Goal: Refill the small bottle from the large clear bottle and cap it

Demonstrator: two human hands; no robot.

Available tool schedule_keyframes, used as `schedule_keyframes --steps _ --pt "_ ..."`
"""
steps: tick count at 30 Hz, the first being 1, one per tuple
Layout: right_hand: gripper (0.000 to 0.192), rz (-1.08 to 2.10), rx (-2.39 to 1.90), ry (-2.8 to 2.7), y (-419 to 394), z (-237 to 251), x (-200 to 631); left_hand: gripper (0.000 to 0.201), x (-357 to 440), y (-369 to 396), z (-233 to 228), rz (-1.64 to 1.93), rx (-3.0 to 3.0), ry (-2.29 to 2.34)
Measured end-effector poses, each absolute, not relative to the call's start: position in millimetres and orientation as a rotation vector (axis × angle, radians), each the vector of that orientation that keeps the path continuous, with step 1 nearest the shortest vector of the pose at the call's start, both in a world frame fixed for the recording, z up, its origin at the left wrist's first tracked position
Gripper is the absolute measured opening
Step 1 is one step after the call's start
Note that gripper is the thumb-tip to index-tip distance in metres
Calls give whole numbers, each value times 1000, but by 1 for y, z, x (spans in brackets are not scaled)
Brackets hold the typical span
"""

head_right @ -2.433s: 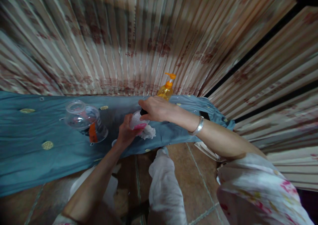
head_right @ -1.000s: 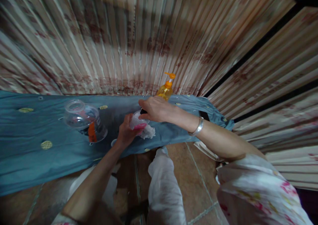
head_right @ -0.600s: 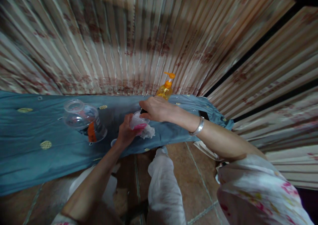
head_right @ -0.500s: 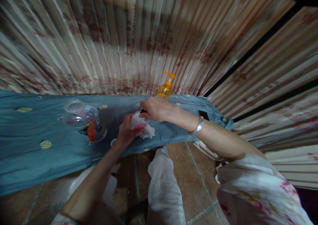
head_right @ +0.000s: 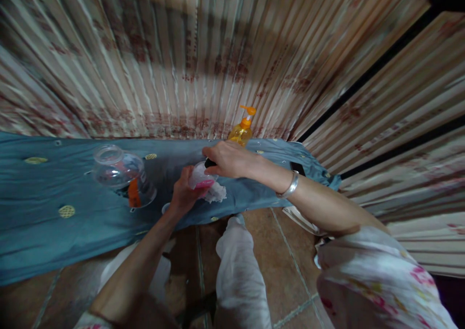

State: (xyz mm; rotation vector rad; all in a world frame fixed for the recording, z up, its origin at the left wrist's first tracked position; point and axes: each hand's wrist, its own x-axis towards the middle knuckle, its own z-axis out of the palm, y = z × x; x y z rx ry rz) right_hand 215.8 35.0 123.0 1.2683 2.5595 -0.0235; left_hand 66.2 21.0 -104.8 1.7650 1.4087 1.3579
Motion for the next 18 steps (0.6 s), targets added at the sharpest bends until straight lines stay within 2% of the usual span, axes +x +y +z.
schedule_keyframes --steps 3,13,18 --pt "25 -47 1249 2545 34 124 215 61 66 21 -105 1366 1768 1412" --pt "33 70 1323 2502 25 122 206 59 66 21 -105 1380 1730 1422" --pt "34 25 1381 2512 28 119 210 62 66 21 -104 1396 1676 1398"
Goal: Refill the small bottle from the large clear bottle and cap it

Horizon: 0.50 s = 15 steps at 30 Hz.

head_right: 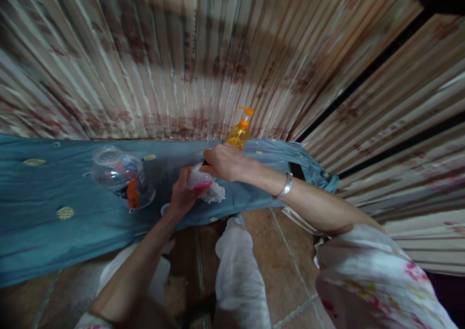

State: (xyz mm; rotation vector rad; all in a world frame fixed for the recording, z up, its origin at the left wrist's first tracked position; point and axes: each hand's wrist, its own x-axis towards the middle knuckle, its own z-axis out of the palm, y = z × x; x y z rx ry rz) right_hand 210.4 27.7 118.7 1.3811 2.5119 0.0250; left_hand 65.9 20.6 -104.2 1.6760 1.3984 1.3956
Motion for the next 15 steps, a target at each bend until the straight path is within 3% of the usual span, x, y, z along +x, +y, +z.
schedule_keyframes --steps 3,8,15 --pt "38 -82 1434 2566 31 120 219 62 64 21 -102 1409 1638 1364" --pt "65 -474 1406 2752 41 122 235 58 61 22 -96 1415 1563 1267" --pt "33 -744 1280 2806 56 117 239 63 63 25 -93 1319 1479 1039"
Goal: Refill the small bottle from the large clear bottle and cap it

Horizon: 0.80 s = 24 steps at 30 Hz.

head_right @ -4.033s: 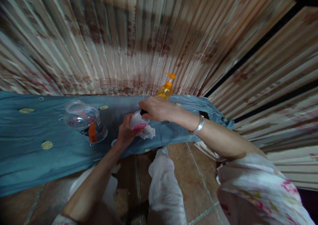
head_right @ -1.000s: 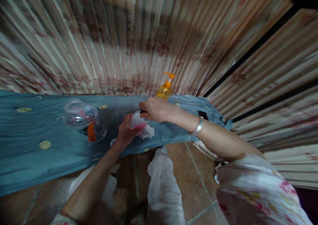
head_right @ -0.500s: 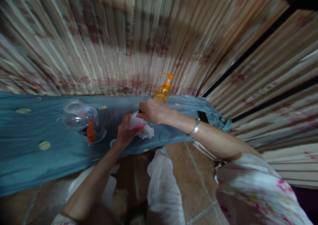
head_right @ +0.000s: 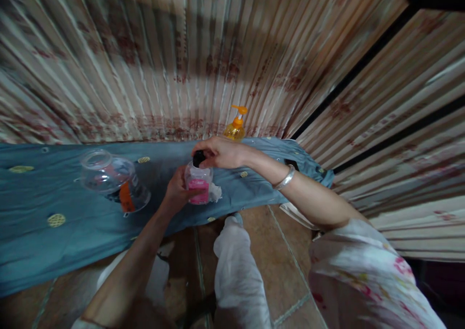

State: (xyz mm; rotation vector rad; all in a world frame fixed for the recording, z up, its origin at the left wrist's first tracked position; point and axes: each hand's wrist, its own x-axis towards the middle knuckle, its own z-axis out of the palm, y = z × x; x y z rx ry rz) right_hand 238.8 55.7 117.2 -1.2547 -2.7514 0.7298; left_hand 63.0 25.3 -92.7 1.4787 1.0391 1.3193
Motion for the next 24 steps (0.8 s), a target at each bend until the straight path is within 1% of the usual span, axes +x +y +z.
schedule_keyframes --steps 6,8,14,19,24 --pt "27 578 -1357 -2724 47 123 256 87 76 31 -98 1288 1427 903" --pt "26 485 -1431 -2700 44 124 264 90 79 33 -100 1298 1416 902" --pt "29 79 -1735 -2552 41 117 280 86 94 33 -110 1332 1404 962" --pt "35 -138 -1860 -2373 46 106 285 80 113 40 -119 1380 1371 900" --pt "40 -333 -1934 -2209 54 105 297 73 125 51 -125 1395 1357 966"
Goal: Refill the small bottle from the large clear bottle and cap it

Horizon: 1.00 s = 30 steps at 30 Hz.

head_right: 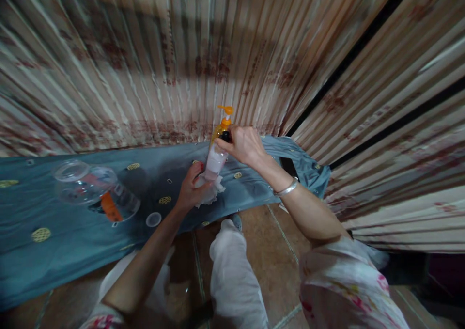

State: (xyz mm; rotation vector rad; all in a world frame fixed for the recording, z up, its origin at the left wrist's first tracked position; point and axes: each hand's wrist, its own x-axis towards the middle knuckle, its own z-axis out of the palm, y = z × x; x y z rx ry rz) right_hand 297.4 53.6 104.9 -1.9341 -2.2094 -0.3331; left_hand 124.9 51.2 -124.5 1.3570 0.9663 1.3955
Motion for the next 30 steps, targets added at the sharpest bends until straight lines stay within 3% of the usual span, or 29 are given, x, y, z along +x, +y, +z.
schedule_keyframes --steps 21,30 --pt "49 -370 -2238 -1909 94 54 312 59 189 110 -138 1279 1428 1162" --pt "53 -322 -2307 -1854 93 45 303 64 189 111 -156 1269 1434 1144"
